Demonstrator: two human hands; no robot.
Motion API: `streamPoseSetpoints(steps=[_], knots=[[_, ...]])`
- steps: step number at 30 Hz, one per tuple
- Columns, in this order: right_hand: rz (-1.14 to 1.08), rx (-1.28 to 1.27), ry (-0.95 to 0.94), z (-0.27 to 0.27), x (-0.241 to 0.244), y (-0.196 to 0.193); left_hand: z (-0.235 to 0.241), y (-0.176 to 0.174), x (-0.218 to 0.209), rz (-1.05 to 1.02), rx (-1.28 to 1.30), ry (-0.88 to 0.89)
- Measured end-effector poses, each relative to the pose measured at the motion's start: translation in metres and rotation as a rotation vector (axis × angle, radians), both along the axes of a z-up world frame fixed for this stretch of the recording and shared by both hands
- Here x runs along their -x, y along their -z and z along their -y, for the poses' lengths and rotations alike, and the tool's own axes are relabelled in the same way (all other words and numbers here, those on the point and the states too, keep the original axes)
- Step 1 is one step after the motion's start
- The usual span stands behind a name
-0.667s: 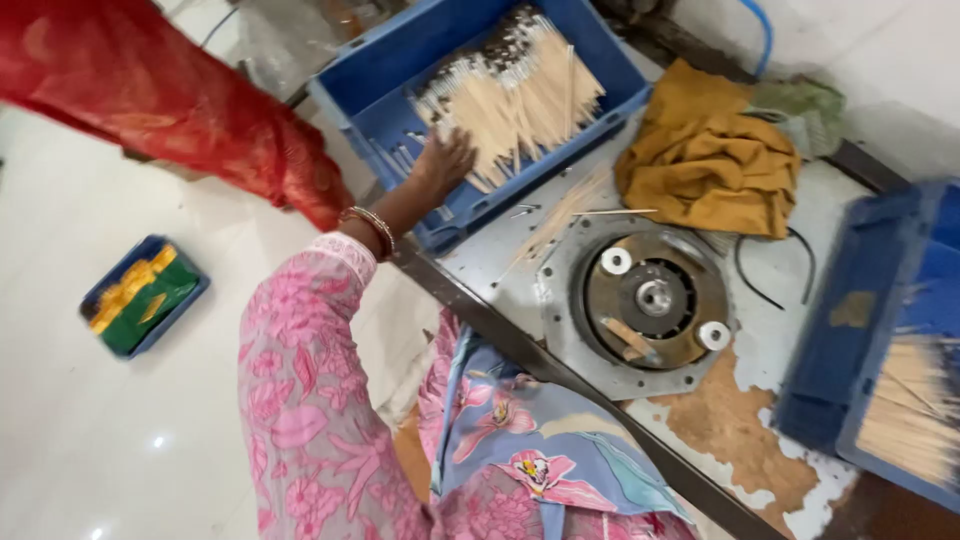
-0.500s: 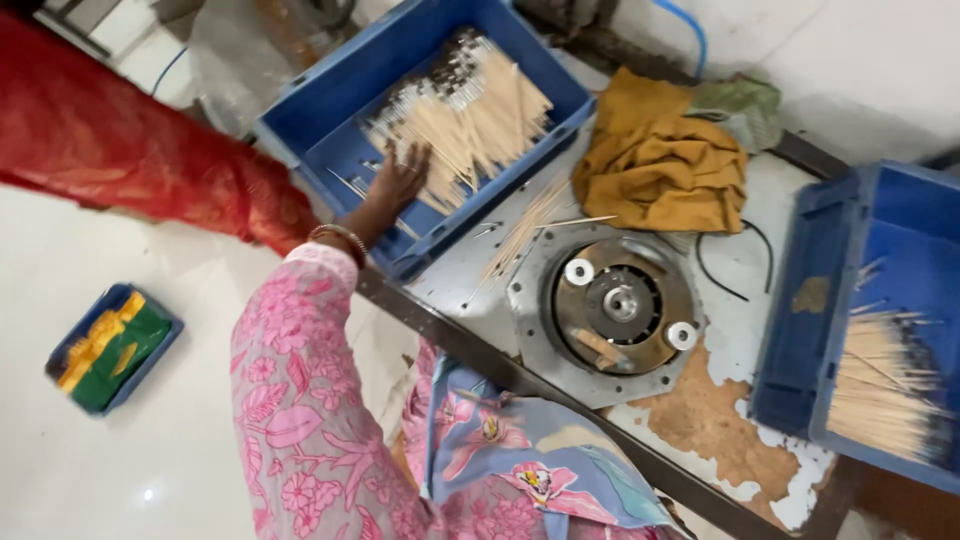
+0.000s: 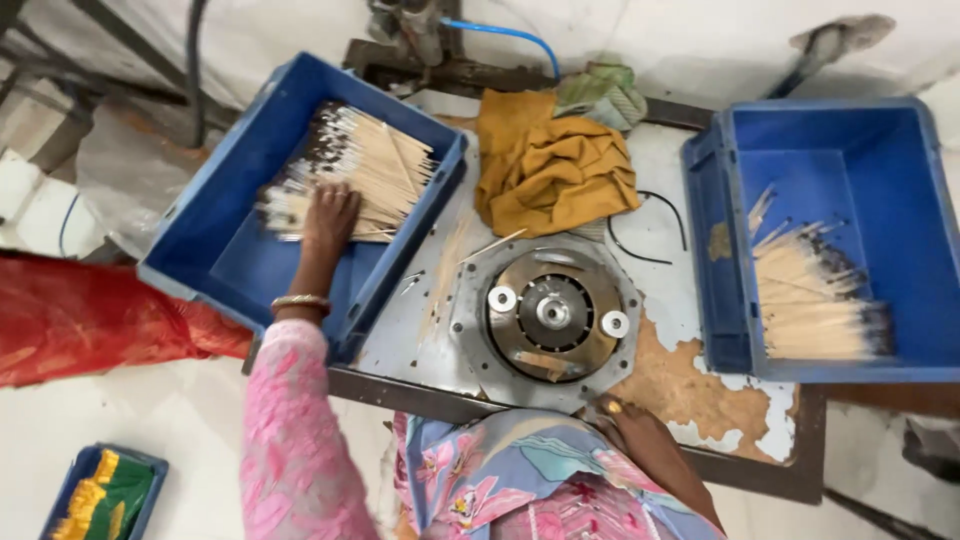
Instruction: The person handles and sorts incense sticks at a manufacturing workstation machine.
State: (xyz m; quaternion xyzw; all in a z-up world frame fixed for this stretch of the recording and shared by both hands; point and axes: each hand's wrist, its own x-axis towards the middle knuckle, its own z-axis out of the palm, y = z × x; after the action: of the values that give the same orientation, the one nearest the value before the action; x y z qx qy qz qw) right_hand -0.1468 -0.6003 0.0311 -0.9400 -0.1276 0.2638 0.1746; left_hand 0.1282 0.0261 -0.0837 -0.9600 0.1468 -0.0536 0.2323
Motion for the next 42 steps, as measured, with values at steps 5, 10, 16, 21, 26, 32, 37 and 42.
streamPoseSetpoints(steps=[5, 10, 16, 21, 26, 32, 37, 42], knots=[[0.078, -0.243, 0.048, -0.018, -0.004, -0.008, -0.001, -0.016, 0.05, -0.145, 0.205, -0.136], [0.178, -0.376, -0.118, -0.043, -0.015, -0.031, -0.008, -0.022, 0.08, -0.245, 0.356, -0.262], [0.139, -0.219, -0.196, -0.034, -0.004, -0.002, -0.012, -0.03, 0.085, -0.247, 0.337, -0.155], [0.141, -0.291, -0.156, -0.04, -0.004, -0.025, -0.007, -0.048, 0.086, -0.187, 0.462, -0.275], [0.147, -0.303, -0.082, -0.037, -0.003, -0.032, 0.02, -0.14, 0.073, -0.115, 0.638, -0.377], [-0.014, -0.214, -0.073, -0.055, -0.038, -0.09, 0.001, -0.166, 0.059, 0.021, 1.606, -0.627], [0.048, -0.469, 0.089, -0.108, -0.087, -0.192, 0.104, -0.189, 0.094, -0.301, 2.596, -0.557], [0.513, -0.673, -0.301, -0.189, -0.136, -0.185, 0.247, -0.161, 0.178, -0.754, 2.605, -0.455]])
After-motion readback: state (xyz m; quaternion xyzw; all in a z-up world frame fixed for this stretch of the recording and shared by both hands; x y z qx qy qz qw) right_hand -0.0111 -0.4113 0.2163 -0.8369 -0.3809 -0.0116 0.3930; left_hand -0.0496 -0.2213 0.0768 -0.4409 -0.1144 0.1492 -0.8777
